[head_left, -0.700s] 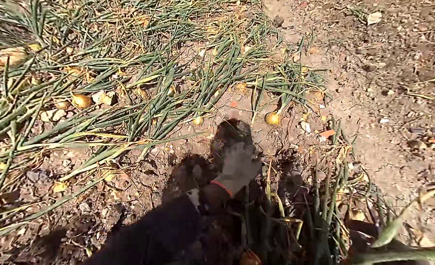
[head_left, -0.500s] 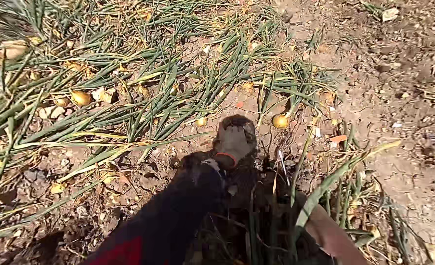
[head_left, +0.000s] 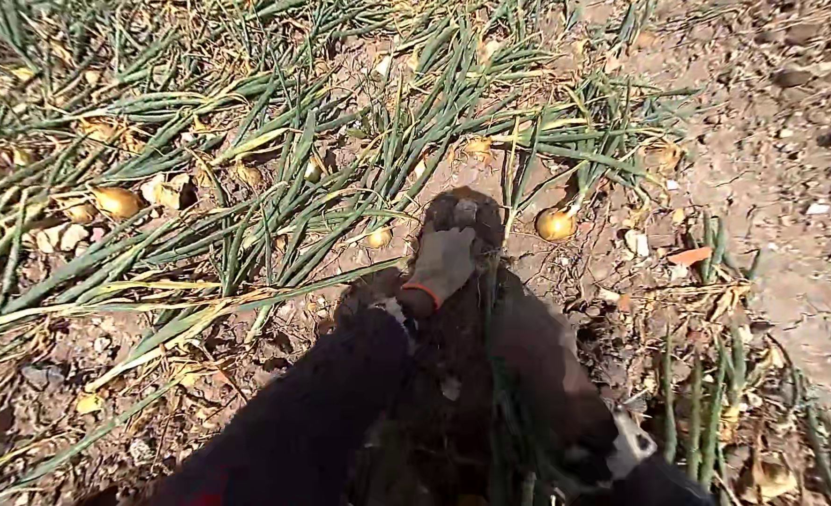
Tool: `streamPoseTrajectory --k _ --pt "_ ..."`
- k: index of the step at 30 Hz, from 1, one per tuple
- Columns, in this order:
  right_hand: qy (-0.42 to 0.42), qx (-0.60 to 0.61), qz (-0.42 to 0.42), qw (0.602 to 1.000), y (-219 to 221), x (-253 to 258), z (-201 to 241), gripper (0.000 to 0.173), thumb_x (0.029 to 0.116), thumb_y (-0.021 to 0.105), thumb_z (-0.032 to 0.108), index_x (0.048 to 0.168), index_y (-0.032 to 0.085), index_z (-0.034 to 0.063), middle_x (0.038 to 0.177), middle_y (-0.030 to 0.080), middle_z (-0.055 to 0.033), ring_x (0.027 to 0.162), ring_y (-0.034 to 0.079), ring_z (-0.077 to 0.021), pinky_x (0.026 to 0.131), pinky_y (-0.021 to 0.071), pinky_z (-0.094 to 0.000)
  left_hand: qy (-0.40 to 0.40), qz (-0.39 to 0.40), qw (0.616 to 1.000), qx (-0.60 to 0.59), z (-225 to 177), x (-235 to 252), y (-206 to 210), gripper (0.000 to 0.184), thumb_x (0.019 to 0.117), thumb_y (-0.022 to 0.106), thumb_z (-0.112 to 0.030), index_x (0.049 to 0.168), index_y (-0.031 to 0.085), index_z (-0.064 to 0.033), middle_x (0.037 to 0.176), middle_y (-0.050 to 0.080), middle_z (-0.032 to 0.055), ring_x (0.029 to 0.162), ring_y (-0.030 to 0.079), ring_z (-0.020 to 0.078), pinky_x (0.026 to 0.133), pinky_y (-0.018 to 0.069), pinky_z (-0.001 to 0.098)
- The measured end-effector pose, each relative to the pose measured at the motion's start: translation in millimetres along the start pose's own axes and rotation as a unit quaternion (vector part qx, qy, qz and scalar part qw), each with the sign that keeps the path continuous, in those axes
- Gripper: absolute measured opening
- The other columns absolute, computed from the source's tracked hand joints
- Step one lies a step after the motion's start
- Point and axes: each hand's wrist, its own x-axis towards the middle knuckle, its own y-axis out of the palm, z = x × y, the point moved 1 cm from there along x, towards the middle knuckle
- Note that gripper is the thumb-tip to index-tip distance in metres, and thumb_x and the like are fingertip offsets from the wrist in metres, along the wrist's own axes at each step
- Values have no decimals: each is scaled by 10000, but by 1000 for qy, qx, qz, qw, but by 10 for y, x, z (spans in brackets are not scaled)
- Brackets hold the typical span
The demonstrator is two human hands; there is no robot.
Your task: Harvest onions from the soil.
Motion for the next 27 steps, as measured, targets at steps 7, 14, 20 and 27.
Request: streamPoseTrajectory --k 7,14,20,27 --pt "34 68 -86 993 546 129 -178 266 1035 522 191 1179 658 13 1098 668 -249 920 703 -415 733 589 -573 123 22 992 6 -71 49 76 599 935 528 -699 1254 702 -222 1287 662 59 1259 586 290 1014 498 565" --pt "105 124 -251 954 1274 -25 -196 427 927 670 156 1353 632 146 1307 623 -200 1160 645 -385 797 606 -539 78 42 996 31 -223 -7 71 681 846 652 -689 1343 650 -224 1396 604 125 1315 543 391 956 517 654" --pt "101 145 -175 969 1094 -238 -234 458 1008 569 177 1429 530 -2 1413 541 -275 1214 610 -429 857 583 -559 -44 37 998 20 -626 -29 28 558 916 659 -515 1262 677 -77 1358 599 236 1238 563 507 892 483 747" --pt "44 163 23 985 382 97 -231 279 1028 539 179 1201 660 -4 1147 685 -230 1046 684 -396 825 567 -588 16 -17 1000 -7 -406 41 204 367 952 626 -363 1182 709 -89 1282 638 208 1159 628 436 905 520 664"
